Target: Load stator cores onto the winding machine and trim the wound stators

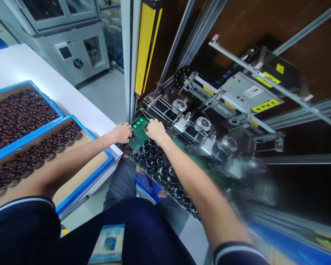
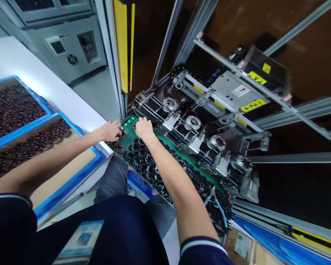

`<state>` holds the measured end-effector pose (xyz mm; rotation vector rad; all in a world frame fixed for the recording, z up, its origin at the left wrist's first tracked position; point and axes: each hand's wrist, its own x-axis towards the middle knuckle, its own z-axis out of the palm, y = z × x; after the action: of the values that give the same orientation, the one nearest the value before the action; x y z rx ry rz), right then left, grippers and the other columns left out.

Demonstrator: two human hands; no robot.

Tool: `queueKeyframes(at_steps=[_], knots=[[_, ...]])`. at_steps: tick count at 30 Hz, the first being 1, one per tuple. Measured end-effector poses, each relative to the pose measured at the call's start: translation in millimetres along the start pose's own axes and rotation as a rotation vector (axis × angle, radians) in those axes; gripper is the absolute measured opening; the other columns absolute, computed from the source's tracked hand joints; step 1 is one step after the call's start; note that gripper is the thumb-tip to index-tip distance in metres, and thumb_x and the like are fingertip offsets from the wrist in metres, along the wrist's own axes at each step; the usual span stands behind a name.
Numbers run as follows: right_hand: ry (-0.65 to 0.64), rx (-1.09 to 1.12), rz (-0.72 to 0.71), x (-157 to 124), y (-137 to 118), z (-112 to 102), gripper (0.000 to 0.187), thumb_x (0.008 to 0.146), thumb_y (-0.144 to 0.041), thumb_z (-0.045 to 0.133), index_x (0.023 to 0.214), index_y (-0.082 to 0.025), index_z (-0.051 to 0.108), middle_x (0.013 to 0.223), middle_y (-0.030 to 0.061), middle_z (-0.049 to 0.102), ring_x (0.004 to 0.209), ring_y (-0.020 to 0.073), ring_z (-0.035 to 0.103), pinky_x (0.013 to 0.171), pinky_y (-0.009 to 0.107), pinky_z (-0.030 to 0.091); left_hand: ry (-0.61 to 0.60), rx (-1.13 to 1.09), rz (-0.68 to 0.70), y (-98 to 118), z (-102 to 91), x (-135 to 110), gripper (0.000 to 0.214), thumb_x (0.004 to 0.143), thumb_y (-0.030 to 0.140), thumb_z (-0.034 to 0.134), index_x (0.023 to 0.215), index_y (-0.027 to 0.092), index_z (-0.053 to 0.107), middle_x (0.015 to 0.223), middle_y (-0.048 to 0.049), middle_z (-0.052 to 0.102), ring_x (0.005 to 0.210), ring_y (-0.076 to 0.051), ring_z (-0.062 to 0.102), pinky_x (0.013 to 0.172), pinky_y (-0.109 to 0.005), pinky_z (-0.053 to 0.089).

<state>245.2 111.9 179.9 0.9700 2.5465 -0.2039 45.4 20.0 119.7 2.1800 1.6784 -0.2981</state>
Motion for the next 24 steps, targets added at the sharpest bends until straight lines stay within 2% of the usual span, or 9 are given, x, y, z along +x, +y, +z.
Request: queueKeyframes(at_steps=[3,8,11,14,17,20,22,24], knots=[[-0.059,0.003,-0.037,12.0,-31.5,22.6,0.044,0.103,-0.023,0.05,0.134,-0.013,0.08,0.153,0.0237,0.064,0.146,0.0382,0.05,0.122,0.054,0.043,-0.005,-0.02,-0.02,-3.8,4.3,-17.5,0.03,0.093,0.035,0.071,0.117,0.031,0.087,0.137,-0.0141,0.068,0.136,-0.037,0.053,0.113,-0.049,0.045],[-0.126,0.018,-0.126,-4.9,-70.8,49.3,0.044,0.098,-0.022,0.056,0.134,-0.017,0.081,0.145,0.0238,0.071,0.14,0.0375,0.056,0.12,0.053,0.043,-0.029,-0.038,-0.042,-1.4,7.6,-36.9,0.037,0.092,0.024,0.066,0.122,0.035,0.085,0.142,-0.0114,0.066,0.138,-0.034,0.053,0.108,-0.044,0.049],[-0.119,0.035,-0.149,-24.9,-81.2,50.0,0.046,0.096,-0.023,0.061,0.137,-0.015,0.079,0.143,0.0262,0.07,0.14,0.0391,0.057,0.122,0.056,0.042,-0.035,-0.032,-0.047,4.1,-1.8,-40.2,0.041,0.091,0.021,0.065,0.126,0.032,0.083,0.143,-0.0138,0.067,0.135,-0.036,0.057,0.106,-0.045,0.051],[-0.049,0.071,-0.175,-57.8,-67.5,37.9,0.051,0.1,-0.023,0.058,0.148,-0.018,0.072,0.149,0.0231,0.068,0.143,0.0368,0.055,0.127,0.055,0.037,-0.029,-0.012,-0.002,15.7,-21.0,-40.8,0.043,0.093,0.025,0.064,0.132,0.029,0.081,0.139,-0.0146,0.069,0.127,-0.035,0.063,0.108,-0.047,0.052],[0.121,0.204,-0.236,-109.7,-18.4,20.1,0.06,0.104,-0.027,0.056,0.164,-0.024,0.059,0.157,0.0161,0.065,0.144,0.032,0.056,0.128,0.05,0.039,0.046,-0.047,0.138,38.1,-47.6,-39.2,0.045,0.099,0.032,0.062,0.142,0.028,0.075,0.144,-0.0108,0.068,0.13,-0.03,0.065,0.115,-0.042,0.05],[0.237,0.321,-0.209,-177.3,66.3,4.5,0.059,0.107,-0.03,0.053,0.166,-0.023,0.058,0.156,0.0139,0.068,0.141,0.03,0.061,0.125,0.051,0.046,0.19,-0.18,0.323,75.9,-79.1,-26.8,0.045,0.106,0.041,0.058,0.147,0.027,0.071,0.147,-0.0084,0.069,0.134,-0.027,0.067,0.117,-0.038,0.05],[0.254,0.312,-0.085,-225.8,136.5,-2.5,0.059,0.106,-0.033,0.055,0.164,-0.018,0.06,0.153,0.0164,0.071,0.14,0.0314,0.064,0.123,0.053,0.05,0.257,-0.247,0.41,112.4,-101.6,-6.0,0.047,0.108,0.047,0.056,0.147,0.026,0.07,0.146,-0.0085,0.071,0.132,-0.027,0.068,0.116,-0.04,0.05],[0.238,0.258,0.179,-272.4,209.4,-5.2,0.055,0.102,-0.033,0.063,0.156,-0.022,0.067,0.145,0.0146,0.077,0.126,0.0309,0.074,0.115,0.052,0.056,0.289,-0.269,0.484,158.7,-123.5,27.5,0.05,0.107,0.049,0.057,0.15,0.025,0.069,0.147,-0.0094,0.071,0.133,-0.029,0.068,0.117,-0.041,0.049]])
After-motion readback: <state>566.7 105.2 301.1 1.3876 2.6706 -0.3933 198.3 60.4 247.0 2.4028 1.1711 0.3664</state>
